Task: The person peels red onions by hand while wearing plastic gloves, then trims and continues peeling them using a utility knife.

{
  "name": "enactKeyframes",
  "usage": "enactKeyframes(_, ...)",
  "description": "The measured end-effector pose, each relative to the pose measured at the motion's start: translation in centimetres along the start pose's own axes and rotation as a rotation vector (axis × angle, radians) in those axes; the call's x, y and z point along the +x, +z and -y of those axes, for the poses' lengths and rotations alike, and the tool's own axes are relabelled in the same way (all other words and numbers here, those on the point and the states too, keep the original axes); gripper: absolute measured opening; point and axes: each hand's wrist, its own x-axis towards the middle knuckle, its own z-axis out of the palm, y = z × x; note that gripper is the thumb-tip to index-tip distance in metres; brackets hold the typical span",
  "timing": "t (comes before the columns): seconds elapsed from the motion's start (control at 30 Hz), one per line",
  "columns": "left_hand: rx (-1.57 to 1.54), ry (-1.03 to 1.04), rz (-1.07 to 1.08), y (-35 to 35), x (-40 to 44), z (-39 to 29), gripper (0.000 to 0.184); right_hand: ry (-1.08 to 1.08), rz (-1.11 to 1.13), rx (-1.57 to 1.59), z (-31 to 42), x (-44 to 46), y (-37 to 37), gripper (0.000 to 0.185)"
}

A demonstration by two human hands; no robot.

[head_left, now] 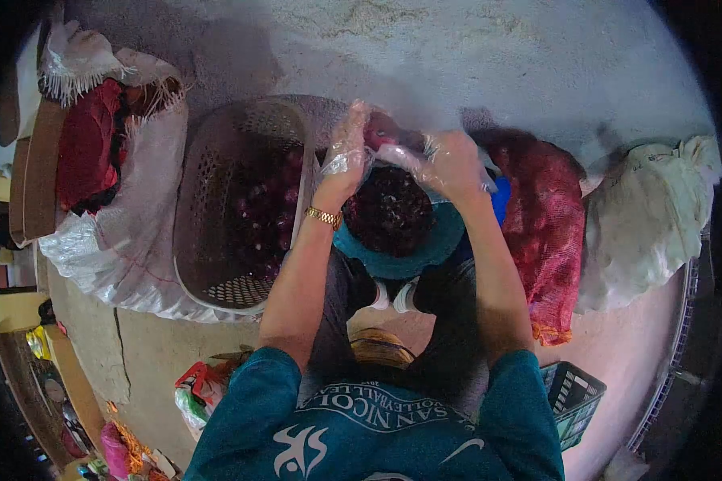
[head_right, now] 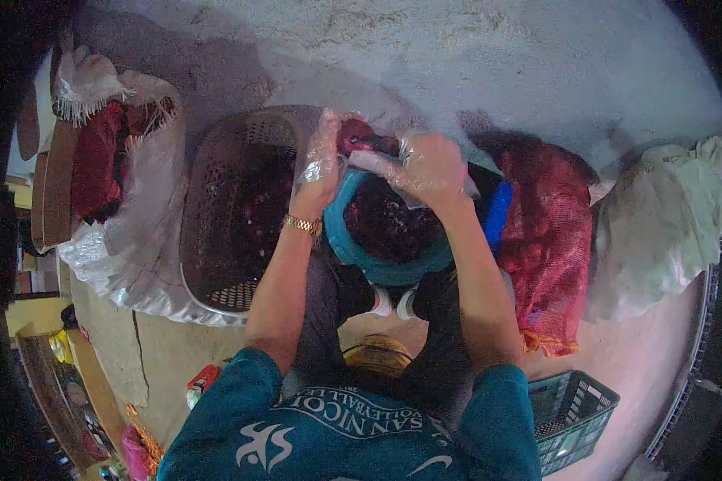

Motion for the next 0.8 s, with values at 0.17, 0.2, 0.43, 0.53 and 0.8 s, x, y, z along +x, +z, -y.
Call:
enactKeyframes(0.17, 0.032, -0.023, 0.076, 0.0, -0.3, -0.8, 0.057, -0.034, -0.006, 0.107, -2.2, 0.4, 1.9, 0.075)
enactKeyframes(0.2, 0.033, -0.024, 0.075, -0.1, -0.3, -1.0, 0.057, -0.032, 0.061, 0.098, -2.2, 0.5, 1.8, 0.075)
enactKeyframes(0.43, -0.018, -0.072, 0.093, 0.4, -0.9, -2.7, 0.060, -0.073, 0.064, 0.194, -1.7, 0.0, 1.6, 0.079)
enactKeyframes(0.53, 0.006, -0.036, 0.106, 0.0, -0.3, -1.3, 0.063, -0.133, -0.095, 0.062, -1.2, -0.3, 0.9, 0.060)
enactKeyframes(0.8, -0.045, -0.100, 0.144, 0.3, -1.2, -2.8, 0.064, -0.095, -0.104, -0.019, -0.9, -0.4, 0.5, 0.069)
